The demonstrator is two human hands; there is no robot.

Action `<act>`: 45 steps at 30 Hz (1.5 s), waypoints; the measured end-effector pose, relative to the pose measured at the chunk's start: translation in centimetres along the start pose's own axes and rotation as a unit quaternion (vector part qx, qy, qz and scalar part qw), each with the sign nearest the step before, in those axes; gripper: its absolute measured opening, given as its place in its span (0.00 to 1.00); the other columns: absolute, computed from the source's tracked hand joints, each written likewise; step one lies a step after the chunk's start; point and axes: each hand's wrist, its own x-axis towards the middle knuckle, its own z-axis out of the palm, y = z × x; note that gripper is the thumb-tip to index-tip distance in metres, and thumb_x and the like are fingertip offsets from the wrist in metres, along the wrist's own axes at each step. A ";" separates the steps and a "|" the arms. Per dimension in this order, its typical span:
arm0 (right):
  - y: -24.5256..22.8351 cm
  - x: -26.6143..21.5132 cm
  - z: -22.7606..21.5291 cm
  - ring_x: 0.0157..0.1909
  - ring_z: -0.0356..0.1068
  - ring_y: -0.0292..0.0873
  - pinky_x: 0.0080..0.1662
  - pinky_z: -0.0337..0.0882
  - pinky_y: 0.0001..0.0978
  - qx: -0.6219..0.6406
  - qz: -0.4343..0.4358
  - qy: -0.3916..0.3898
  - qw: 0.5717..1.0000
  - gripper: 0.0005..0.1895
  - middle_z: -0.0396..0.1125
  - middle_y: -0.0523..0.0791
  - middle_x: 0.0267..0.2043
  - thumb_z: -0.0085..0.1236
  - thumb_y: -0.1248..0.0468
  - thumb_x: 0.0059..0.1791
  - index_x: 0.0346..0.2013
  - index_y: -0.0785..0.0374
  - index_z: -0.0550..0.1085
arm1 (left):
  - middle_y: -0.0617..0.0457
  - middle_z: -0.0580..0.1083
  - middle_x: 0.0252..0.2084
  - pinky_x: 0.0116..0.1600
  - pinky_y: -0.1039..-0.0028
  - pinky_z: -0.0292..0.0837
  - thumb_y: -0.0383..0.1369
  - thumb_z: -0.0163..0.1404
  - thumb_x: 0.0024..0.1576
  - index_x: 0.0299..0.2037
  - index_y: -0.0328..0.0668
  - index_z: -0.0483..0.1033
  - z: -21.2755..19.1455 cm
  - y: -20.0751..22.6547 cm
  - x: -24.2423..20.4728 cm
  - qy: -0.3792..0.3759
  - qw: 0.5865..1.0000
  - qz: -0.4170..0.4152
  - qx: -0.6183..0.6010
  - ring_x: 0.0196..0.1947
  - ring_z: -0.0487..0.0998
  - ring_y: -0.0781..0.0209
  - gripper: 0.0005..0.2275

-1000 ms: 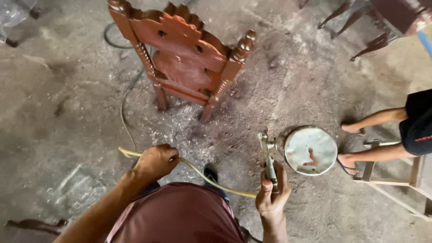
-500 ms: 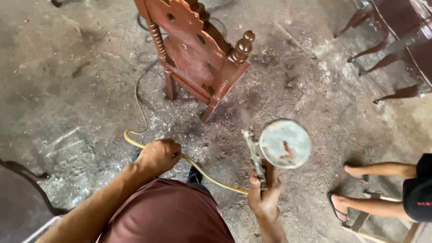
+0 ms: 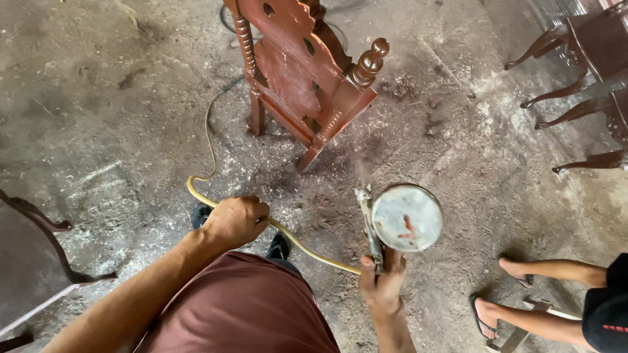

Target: The person spray paints a wooden chair using a spray gun, moving the gun along the backrest, legs, and seat to apply an even coat of finish.

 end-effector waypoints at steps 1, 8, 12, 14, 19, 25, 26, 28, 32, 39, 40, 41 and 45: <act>0.6 -0.2 0.4 0.17 0.63 0.43 0.22 0.60 0.38 0.009 0.064 -0.017 0.998 0.38 0.67 0.46 0.21 0.41 0.40 0.52 0.55 0.75 0.71 | 0.46 0.77 0.33 0.38 0.56 0.78 0.37 0.55 0.54 0.33 0.42 0.78 0.1 0.0 0.0 0.001 1.000 0.009 -0.005 0.33 0.80 0.44 0.08; 2.0 -0.1 2.2 0.26 0.79 0.50 0.29 0.75 0.36 0.018 0.006 -0.002 1.000 0.41 0.74 0.57 0.36 0.42 0.41 0.57 0.60 0.81 0.64 | 0.48 0.77 0.33 0.39 0.59 0.79 0.38 0.52 0.58 0.34 0.40 0.77 -0.2 0.9 0.2 -0.078 0.996 -0.045 0.000 0.31 0.81 0.49 0.09; 2.3 -0.3 3.3 0.37 0.77 0.61 0.36 0.78 0.45 -0.014 -0.017 -0.009 1.000 0.37 0.72 0.59 0.40 0.46 0.42 0.57 0.59 0.77 0.65 | 0.47 0.76 0.34 0.39 0.57 0.79 0.40 0.49 0.61 0.37 0.39 0.77 0.0 1.5 0.8 -0.119 0.991 -0.047 0.038 0.31 0.80 0.48 0.12; 2.9 -0.8 3.6 0.43 0.76 0.65 0.42 0.77 0.49 -0.041 -0.046 -0.008 0.998 0.33 0.71 0.61 0.45 0.46 0.43 0.60 0.59 0.73 0.66 | 0.46 0.76 0.35 0.39 0.57 0.79 0.41 0.47 0.63 0.38 0.39 0.76 0.6 1.7 1.2 -0.144 0.987 -0.045 0.058 0.32 0.79 0.48 0.13; 6.0 -3.1 6.0 0.33 0.75 0.61 0.34 0.73 0.48 -0.087 0.044 -0.044 0.994 0.27 0.71 0.55 0.36 0.50 0.43 0.53 0.49 0.66 0.70 | 0.44 0.76 0.39 0.44 0.59 0.80 0.35 0.45 0.61 0.40 0.39 0.77 2.9 1.5 1.7 -0.152 0.984 0.037 0.085 0.36 0.80 0.48 0.10; 8.9 -5.6 8.4 0.32 0.75 0.60 0.33 0.74 0.48 -0.092 0.081 -0.051 0.991 0.23 0.72 0.53 0.35 0.55 0.46 0.53 0.48 0.63 0.70 | 0.45 0.76 0.40 0.47 0.58 0.78 0.34 0.45 0.60 0.40 0.40 0.78 4.4 0.6 1.3 -0.172 0.983 0.022 0.056 0.39 0.81 0.48 0.09; 9.3 -6.0 8.9 0.32 0.75 0.60 0.33 0.74 0.48 -0.092 0.083 -0.052 0.991 0.23 0.72 0.53 0.35 0.55 0.46 0.53 0.48 0.63 0.70 | 0.45 0.76 0.40 0.47 0.58 0.78 0.34 0.45 0.60 0.40 0.40 0.78 4.7 0.5 1.2 -0.173 0.983 0.022 0.056 0.39 0.81 0.48 0.09; 10.3 -6.6 9.8 0.33 0.74 0.61 0.33 0.73 0.49 -0.094 0.090 -0.060 0.990 0.21 0.72 0.53 0.35 0.56 0.47 0.52 0.46 0.61 0.70 | 0.44 0.77 0.40 0.48 0.56 0.77 0.34 0.46 0.58 0.40 0.41 0.78 5.3 0.1 1.0 -0.158 0.986 0.024 0.054 0.41 0.80 0.46 0.09; 11.8 -7.1 11.7 0.35 0.73 0.62 0.34 0.71 0.51 -0.123 0.119 -0.088 0.981 0.18 0.72 0.54 0.36 0.57 0.49 0.52 0.43 0.60 0.70 | 0.42 0.76 0.40 0.48 0.55 0.77 0.34 0.46 0.59 0.40 0.41 0.78 6.2 -0.7 1.0 -0.149 0.987 0.033 0.045 0.41 0.80 0.43 0.09; 11.1 -6.0 12.1 0.26 0.74 0.55 0.30 0.71 0.46 -0.122 0.221 -0.139 0.957 0.19 0.73 0.51 0.33 0.52 0.49 0.54 0.47 0.62 0.69 | 0.45 0.76 0.40 0.44 0.59 0.80 0.34 0.42 0.63 0.41 0.39 0.75 4.8 -0.7 0.4 -0.203 0.977 -0.043 0.054 0.37 0.81 0.50 0.09; 10.5 -5.8 11.6 0.20 0.74 0.50 0.26 0.71 0.40 -0.097 0.252 -0.144 0.952 0.19 0.73 0.50 0.31 0.48 0.49 0.54 0.49 0.62 0.69 | 0.45 0.76 0.40 0.41 0.61 0.81 0.35 0.41 0.64 0.43 0.40 0.74 4.6 -0.6 0.2 -0.222 0.971 -0.072 0.060 0.36 0.81 0.51 0.10; 9.7 -5.7 11.3 0.20 0.74 0.50 0.26 0.71 0.40 -0.097 0.250 -0.148 0.952 0.19 0.73 0.50 0.31 0.48 0.49 0.54 0.49 0.62 0.69 | 0.45 0.76 0.40 0.41 0.61 0.81 0.35 0.41 0.64 0.43 0.40 0.74 4.2 -0.8 -0.1 -0.222 0.971 -0.074 0.058 0.36 0.81 0.51 0.10; 7.5 -3.5 10.1 0.23 0.72 0.45 0.25 0.73 0.36 -0.057 0.016 -0.050 0.997 0.22 0.71 0.49 0.29 0.49 0.48 0.58 0.47 0.68 0.70 | 0.46 0.77 0.36 0.42 0.58 0.78 0.36 0.48 0.60 0.36 0.40 0.77 3.0 -1.6 -1.0 -0.123 0.989 -0.072 0.039 0.35 0.80 0.48 0.09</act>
